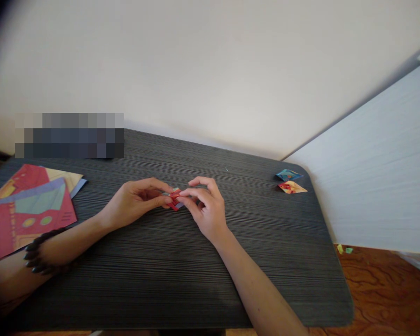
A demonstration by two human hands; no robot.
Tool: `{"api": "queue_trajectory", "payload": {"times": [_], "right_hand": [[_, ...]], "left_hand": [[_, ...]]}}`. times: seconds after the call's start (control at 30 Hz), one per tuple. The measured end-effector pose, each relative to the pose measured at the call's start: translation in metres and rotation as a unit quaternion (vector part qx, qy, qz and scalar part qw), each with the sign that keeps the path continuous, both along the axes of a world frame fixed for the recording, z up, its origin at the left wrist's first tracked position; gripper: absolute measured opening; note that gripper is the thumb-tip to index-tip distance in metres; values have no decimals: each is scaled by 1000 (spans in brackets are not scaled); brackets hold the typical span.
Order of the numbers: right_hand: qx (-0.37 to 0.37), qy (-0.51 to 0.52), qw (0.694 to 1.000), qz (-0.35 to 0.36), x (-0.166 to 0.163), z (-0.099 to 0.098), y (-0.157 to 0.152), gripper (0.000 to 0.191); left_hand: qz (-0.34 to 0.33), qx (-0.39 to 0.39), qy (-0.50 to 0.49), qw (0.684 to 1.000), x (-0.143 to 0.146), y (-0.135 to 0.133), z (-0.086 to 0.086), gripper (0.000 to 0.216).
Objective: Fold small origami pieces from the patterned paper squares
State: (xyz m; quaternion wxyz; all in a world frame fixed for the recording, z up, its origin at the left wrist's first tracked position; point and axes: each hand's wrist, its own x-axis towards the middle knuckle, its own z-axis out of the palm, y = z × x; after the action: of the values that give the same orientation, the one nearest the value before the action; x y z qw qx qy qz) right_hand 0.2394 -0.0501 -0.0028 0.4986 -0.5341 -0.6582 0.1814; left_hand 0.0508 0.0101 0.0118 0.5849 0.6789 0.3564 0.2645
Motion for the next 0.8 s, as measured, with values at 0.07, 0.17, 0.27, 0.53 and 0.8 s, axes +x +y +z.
{"api": "queue_trajectory", "payload": {"times": [0.07,0.17,0.27,0.53,0.8], "right_hand": [[2,-7,1000,-1,1,2,0,5],[10,-17,1000,1,1,3,0,6],[13,-24,1000,5,0,3,1,7],[0,22,1000,10,-1,1,0,5],[23,-10,1000,-3,0,0,1,4]], "left_hand": [[-3,-1,-1,1000,0,0,0,24],[-1,-1,2,1000,0,-1,1,24],[4,0,9,1000,0,-1,1,25],[23,-10,-5,1000,1,-2,-1,29],[22,-4,-4,1000,1,-2,-2,27]]}}
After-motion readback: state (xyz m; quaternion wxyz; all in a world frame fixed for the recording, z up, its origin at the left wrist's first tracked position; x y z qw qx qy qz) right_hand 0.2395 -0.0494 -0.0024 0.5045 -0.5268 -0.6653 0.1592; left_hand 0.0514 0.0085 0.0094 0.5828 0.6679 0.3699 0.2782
